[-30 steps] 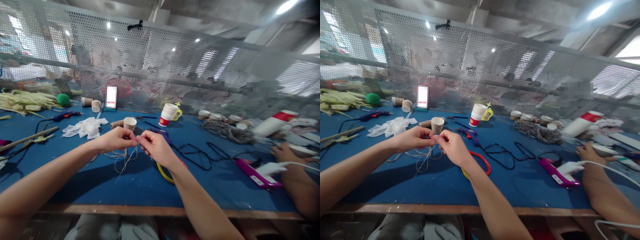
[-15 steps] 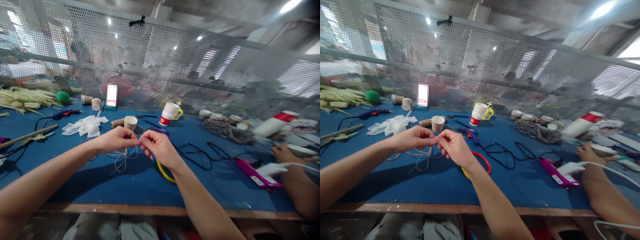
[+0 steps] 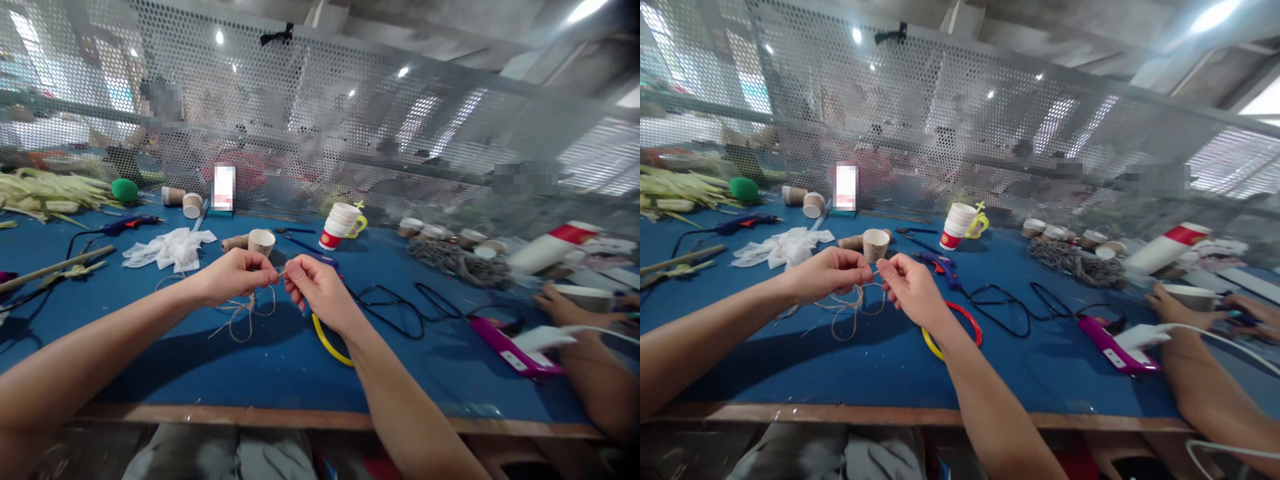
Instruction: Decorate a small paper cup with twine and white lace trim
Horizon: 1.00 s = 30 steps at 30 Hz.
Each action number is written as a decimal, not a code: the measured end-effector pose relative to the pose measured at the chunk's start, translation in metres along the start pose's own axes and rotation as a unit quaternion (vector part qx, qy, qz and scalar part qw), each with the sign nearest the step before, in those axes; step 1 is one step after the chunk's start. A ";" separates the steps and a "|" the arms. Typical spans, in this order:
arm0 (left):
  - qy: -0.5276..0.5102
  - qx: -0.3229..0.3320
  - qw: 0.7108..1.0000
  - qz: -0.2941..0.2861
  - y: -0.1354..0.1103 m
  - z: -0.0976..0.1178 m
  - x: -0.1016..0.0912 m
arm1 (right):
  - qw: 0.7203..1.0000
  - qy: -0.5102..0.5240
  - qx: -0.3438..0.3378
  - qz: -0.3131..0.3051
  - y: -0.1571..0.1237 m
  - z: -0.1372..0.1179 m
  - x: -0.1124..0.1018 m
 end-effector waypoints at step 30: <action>-0.140 -0.090 0.981 -0.096 -0.006 -0.009 0.019 | 0.996 -0.016 -0.029 -0.083 -0.006 -0.012 0.010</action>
Point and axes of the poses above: each hand's wrist, its own y-axis towards the middle knuckle, its own x-axis out of the palm, z = x × y, the point moved 10 cm from there along y, towards the middle knuckle, and after that the axes turned 1 degree about -y, right-handed, at the moved point
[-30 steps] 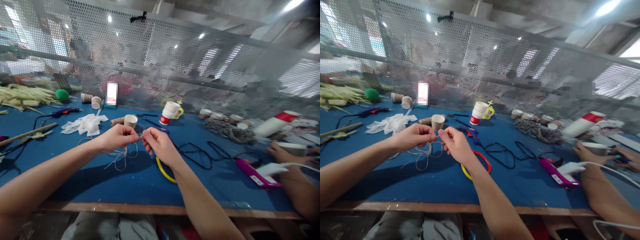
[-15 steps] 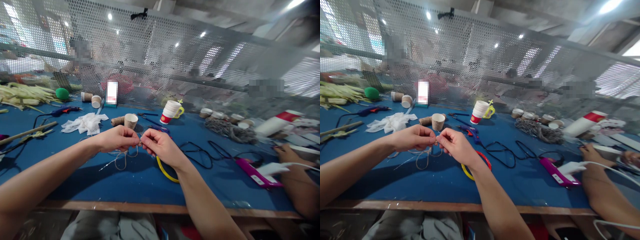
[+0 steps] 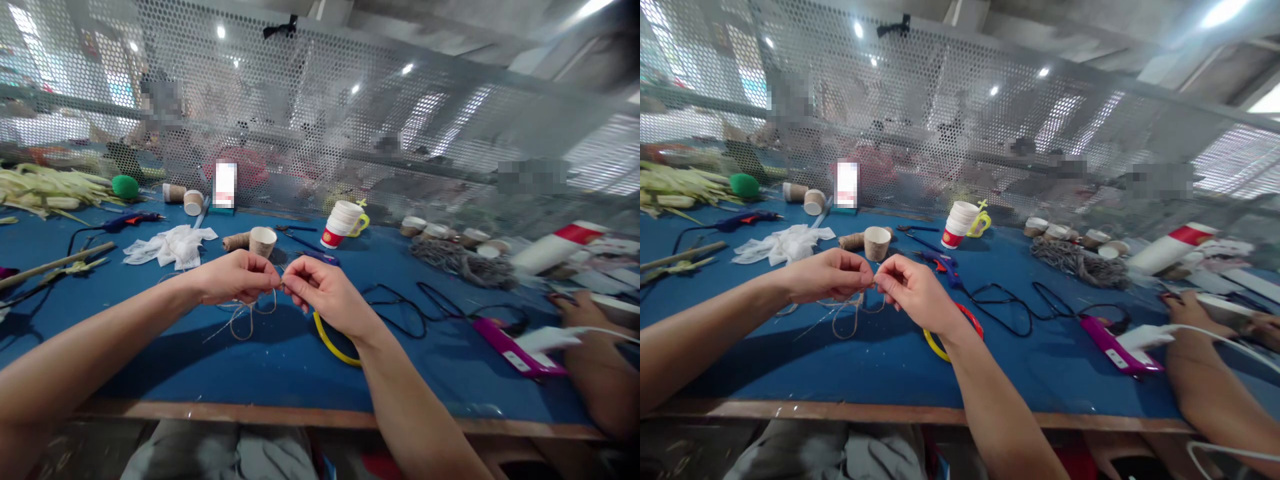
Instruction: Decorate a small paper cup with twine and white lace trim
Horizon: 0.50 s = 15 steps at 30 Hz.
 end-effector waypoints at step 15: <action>0.142 0.056 0.987 0.047 0.001 0.008 -0.010 | 0.997 -0.051 0.035 0.040 0.002 0.010 -0.005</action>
Point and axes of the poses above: each hand's wrist, its own y-axis towards the middle knuckle, its own x-axis out of the palm, z = x × y, the point moved 10 cm from there along y, towards the middle knuckle, and after that the axes turned 1 degree about -y, right-handed, at the moved point
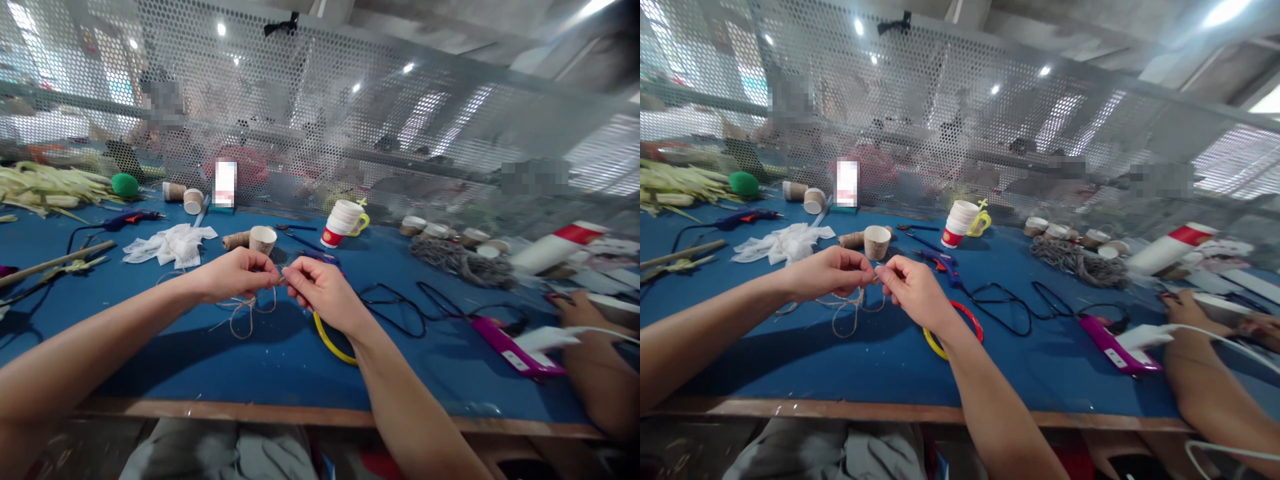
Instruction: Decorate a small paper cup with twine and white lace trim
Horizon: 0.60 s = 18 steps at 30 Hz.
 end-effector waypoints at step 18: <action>-0.126 -0.048 0.989 -0.055 -0.002 -0.007 0.010 | 0.999 0.022 -0.021 -0.037 -0.004 -0.007 0.003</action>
Point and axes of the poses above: each hand's wrist, its own y-axis towards the middle knuckle, its own x-axis out of the palm, z = x × y, the point moved 10 cm from there along y, towards the middle knuckle, and after that the axes turned 1 degree about -y, right-handed, at the moved point
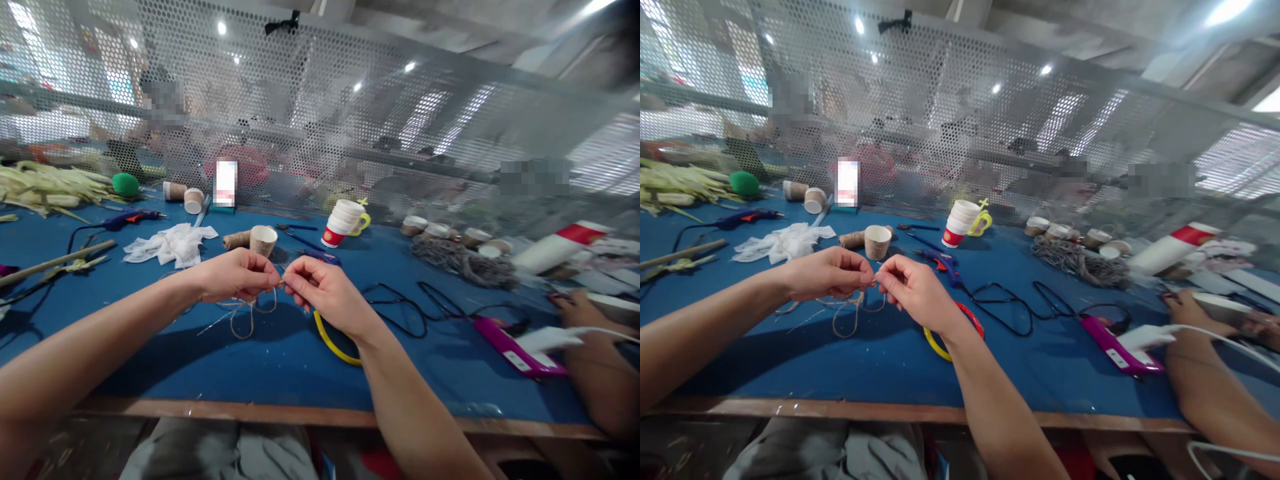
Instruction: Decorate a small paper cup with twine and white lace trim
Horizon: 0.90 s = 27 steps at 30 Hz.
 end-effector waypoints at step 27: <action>0.055 -0.013 0.998 -0.006 -0.001 -0.001 0.000 | 0.998 -0.051 -0.003 -0.026 0.002 -0.001 0.005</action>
Point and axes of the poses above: each hand's wrist, its own y-axis towards the middle knuckle, its own x-axis out of the palm, z = x × y, the point moved 10 cm from there along y, towards the middle knuckle, and after that the axes turned 1 degree about -y, right-handed, at the moved point
